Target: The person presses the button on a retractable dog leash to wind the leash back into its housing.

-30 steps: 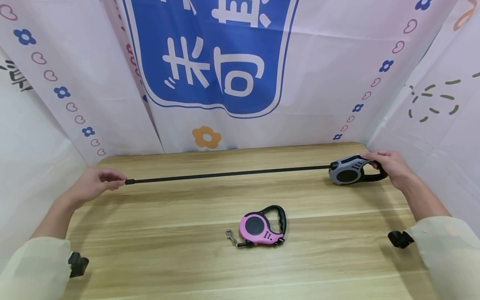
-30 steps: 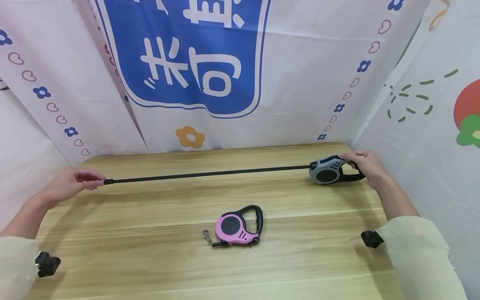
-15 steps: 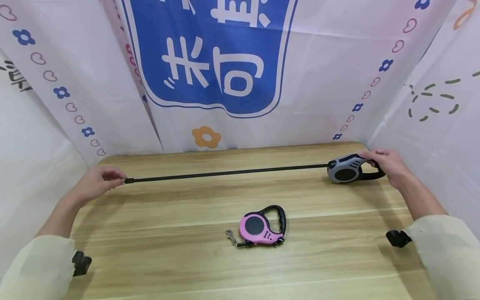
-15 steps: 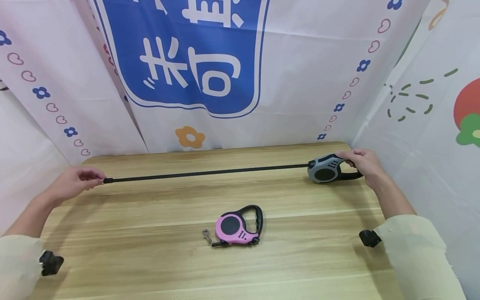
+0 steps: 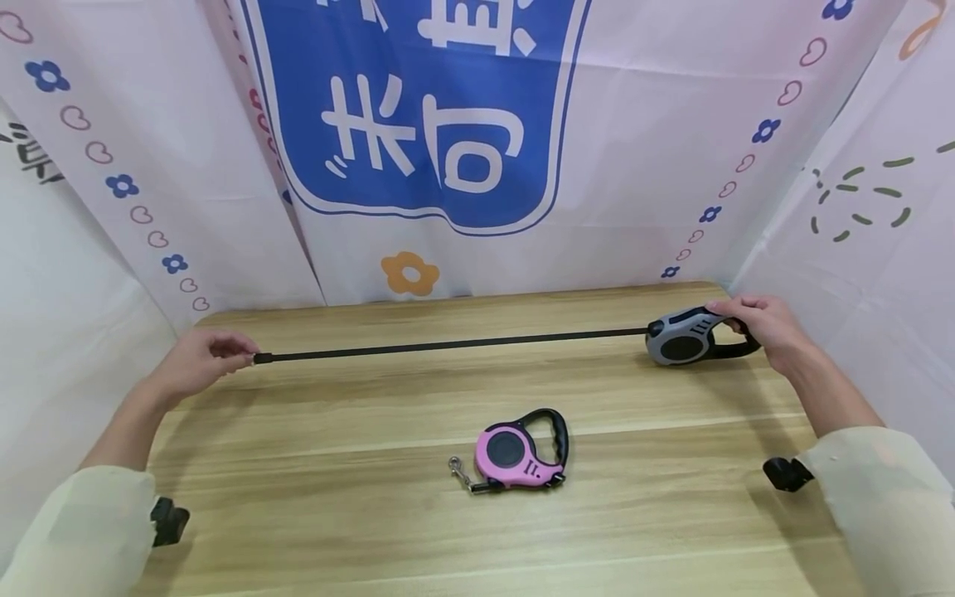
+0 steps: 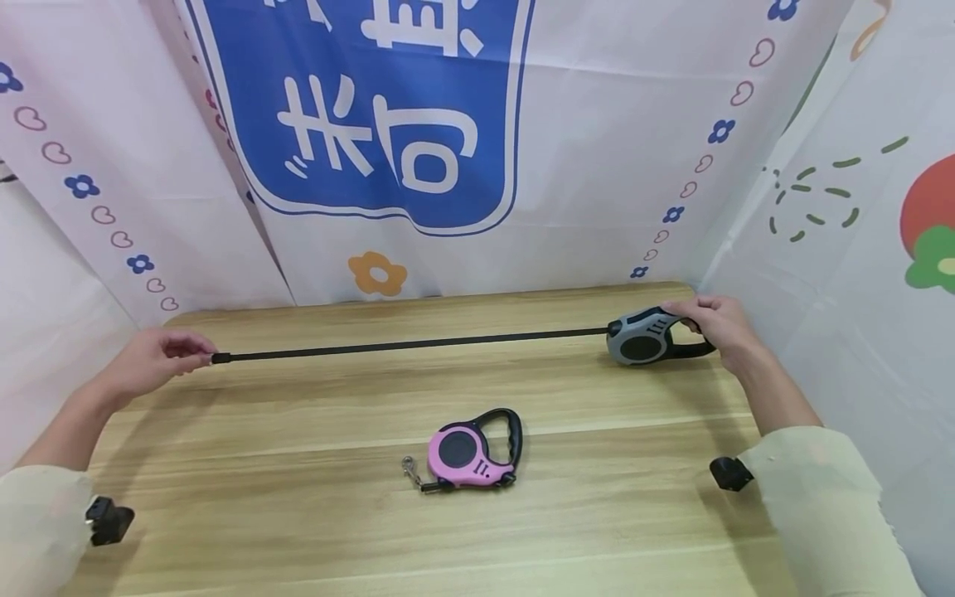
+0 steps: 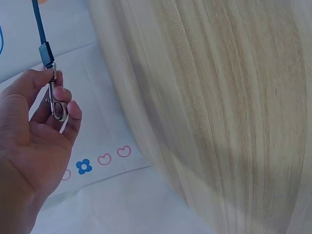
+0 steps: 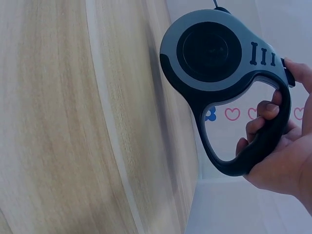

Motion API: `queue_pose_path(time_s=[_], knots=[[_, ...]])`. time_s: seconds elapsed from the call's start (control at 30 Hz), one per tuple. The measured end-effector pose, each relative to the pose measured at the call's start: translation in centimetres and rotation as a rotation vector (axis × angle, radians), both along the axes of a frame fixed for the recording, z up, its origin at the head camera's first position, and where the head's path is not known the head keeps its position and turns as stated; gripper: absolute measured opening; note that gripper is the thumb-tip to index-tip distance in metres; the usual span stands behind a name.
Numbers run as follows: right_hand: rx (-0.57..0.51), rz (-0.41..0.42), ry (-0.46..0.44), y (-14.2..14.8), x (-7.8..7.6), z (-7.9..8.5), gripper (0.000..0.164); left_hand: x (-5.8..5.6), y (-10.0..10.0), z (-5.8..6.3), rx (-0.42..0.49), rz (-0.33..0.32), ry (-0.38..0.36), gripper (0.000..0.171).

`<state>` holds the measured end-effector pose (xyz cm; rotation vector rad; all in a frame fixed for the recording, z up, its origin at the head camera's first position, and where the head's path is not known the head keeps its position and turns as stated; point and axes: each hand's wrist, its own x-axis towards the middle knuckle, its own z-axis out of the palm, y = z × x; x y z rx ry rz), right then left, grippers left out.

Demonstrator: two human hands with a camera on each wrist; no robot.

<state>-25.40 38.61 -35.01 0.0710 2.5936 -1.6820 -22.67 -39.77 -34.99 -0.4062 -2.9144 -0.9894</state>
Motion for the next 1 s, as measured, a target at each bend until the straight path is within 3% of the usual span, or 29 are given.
queue_pose_path(time_s=[0.3, 0.6, 1.0], knots=[[0.025, 0.007, 0.005, -0.4, -0.1, 0.0, 0.042, -0.3, 0.3, -0.5, -0.05, 0.029, 0.056, 0.01], [0.042, 0.026, 0.029, -0.7, -0.2, -0.3, 0.041, -0.6, 0.9, -0.6, -0.053, 0.007, 0.104, 0.008], [0.041, 0.043, 0.039, -1.2, -0.4, -0.5, 0.038, -0.8, 1.6, -0.9, -0.027, -0.002, 0.083, 0.007]])
